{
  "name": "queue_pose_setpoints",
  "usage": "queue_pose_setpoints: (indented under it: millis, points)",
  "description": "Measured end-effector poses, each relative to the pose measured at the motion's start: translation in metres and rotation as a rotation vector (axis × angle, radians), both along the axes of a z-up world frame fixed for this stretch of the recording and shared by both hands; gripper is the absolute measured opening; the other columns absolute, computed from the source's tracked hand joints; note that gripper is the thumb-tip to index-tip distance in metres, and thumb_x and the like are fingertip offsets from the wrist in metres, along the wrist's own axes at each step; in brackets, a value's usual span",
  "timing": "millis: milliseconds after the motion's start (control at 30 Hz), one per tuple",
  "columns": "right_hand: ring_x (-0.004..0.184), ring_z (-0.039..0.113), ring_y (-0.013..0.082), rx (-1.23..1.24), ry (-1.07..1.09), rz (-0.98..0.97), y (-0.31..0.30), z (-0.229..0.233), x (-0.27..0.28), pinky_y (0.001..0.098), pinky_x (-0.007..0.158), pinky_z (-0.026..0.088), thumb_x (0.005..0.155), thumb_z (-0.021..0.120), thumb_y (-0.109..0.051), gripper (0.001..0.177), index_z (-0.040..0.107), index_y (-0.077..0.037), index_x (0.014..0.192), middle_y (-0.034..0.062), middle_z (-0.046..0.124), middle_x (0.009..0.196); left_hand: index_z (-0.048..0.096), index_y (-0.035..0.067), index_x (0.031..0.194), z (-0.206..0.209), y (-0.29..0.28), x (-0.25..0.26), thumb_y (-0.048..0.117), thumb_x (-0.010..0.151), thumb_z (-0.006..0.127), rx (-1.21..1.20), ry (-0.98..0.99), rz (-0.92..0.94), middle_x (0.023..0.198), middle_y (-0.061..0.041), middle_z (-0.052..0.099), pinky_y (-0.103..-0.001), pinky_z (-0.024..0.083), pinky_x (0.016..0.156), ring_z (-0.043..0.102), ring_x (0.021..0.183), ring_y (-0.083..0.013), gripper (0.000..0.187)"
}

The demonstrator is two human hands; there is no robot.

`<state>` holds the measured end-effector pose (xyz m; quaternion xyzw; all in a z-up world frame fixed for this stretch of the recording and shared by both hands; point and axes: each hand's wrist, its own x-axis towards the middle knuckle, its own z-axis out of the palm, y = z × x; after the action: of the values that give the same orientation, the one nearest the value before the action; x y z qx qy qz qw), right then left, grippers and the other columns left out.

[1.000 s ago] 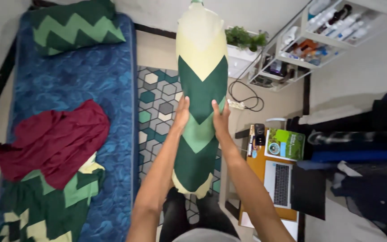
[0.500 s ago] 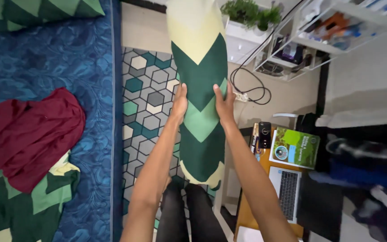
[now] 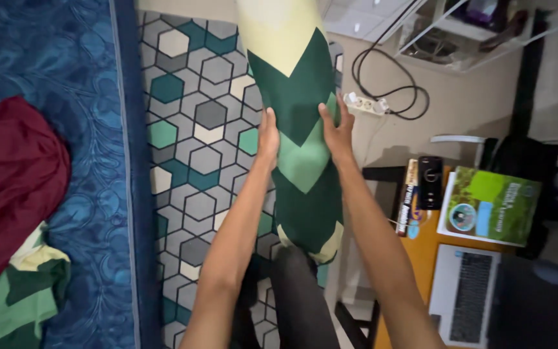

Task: Organizing various household items including a hanger, small containers, and bedding.

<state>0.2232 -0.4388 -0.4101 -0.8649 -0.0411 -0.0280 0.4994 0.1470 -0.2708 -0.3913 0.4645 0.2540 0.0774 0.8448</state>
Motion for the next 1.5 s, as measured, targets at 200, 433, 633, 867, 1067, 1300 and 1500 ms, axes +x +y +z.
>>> queue_pose_setpoints:
  millis: [200, 433, 633, 867, 1067, 1300, 1500]
  points:
    - [0.098, 0.063, 0.0155, 0.302, 0.143, 0.069, 0.001, -0.081, 0.020, 0.0289, 0.088, 0.051, 0.097, 0.072, -0.035, 0.064, 0.049, -0.007, 0.150, 0.0067, 0.068, 0.110, 0.014, 0.011, 0.165, -0.142, 0.016, 0.028, 0.043, 0.107, 0.037, 0.393, 0.058, -0.051, 0.170, -0.012, 0.019, -0.035, 0.019, 0.122, 0.021, 0.155, -0.0262, 0.070]
    - [0.108, 0.062, 0.0151, 0.415, 0.085, 0.142, 0.050, -0.109, 0.043, 0.0279, 0.098, 0.049, 0.102, 0.070, -0.029, 0.059, 0.050, -0.007, 0.153, 0.0110, 0.067, 0.117, 0.020, 0.008, 0.164, -0.137, 0.057, 0.049, 0.048, 0.109, 0.033, 0.254, -0.152, 0.039, 0.170, -0.014, 0.029, -0.035, 0.023, 0.124, 0.029, 0.156, -0.0272, 0.070]
    - [0.135, 0.057, 0.0222, 0.548, 0.124, 0.280, 0.081, -0.042, 0.023, 0.0319, 0.115, 0.043, 0.104, 0.065, -0.028, 0.060, 0.045, -0.001, 0.154, 0.0198, 0.058, 0.148, 0.031, 0.007, 0.162, -0.091, 0.086, 0.024, 0.052, 0.109, 0.026, 0.361, -0.066, 0.130, 0.162, -0.014, 0.045, -0.032, 0.023, 0.124, 0.036, 0.153, -0.0238, 0.070]
    - [0.147, 0.045, 0.0239, 0.504, 0.264, 0.380, 0.108, 0.153, -0.029, 0.0329, 0.119, 0.034, 0.108, 0.051, -0.038, 0.066, 0.034, 0.001, 0.158, 0.0189, 0.046, 0.160, 0.040, 0.001, 0.156, 0.094, 0.110, -0.046, 0.050, 0.110, 0.022, 0.320, -0.077, 0.252, 0.164, -0.013, 0.042, -0.033, 0.019, 0.125, 0.032, 0.155, -0.0233, 0.070]
    - [0.151, 0.039, 0.0253, 0.530, 0.335, 0.462, 0.110, 0.278, -0.058, 0.0395, 0.122, 0.028, 0.108, 0.045, -0.046, 0.068, 0.032, -0.003, 0.160, 0.0140, 0.042, 0.163, 0.039, 0.003, 0.158, 0.215, 0.118, -0.092, 0.051, 0.109, 0.019, 0.327, -0.008, 0.324, 0.165, -0.013, 0.036, -0.035, 0.014, 0.126, 0.025, 0.156, -0.0261, 0.071]
    - [0.153, 0.035, 0.0272, 0.447, 0.455, 0.503, 0.109, 0.402, -0.082, 0.0459, 0.122, 0.024, 0.105, 0.038, -0.051, 0.071, 0.032, -0.007, 0.161, 0.0109, 0.040, 0.165, 0.036, -0.001, 0.157, 0.311, 0.123, -0.145, 0.053, 0.111, 0.021, 0.259, -0.124, 0.477, 0.169, -0.016, 0.033, -0.036, 0.011, 0.129, 0.023, 0.160, -0.0262, 0.073]
    - [0.157, 0.028, 0.0275, 0.612, 0.486, 0.672, 0.129, 0.417, -0.076, 0.0465, 0.126, 0.018, 0.107, 0.040, -0.051, 0.073, 0.025, -0.007, 0.162, 0.0117, 0.032, 0.168, 0.034, 0.002, 0.159, 0.374, 0.130, -0.168, 0.056, 0.109, 0.022, 0.289, -0.156, 0.544, 0.170, -0.015, 0.028, -0.041, 0.011, 0.128, 0.019, 0.159, -0.0273, 0.076]
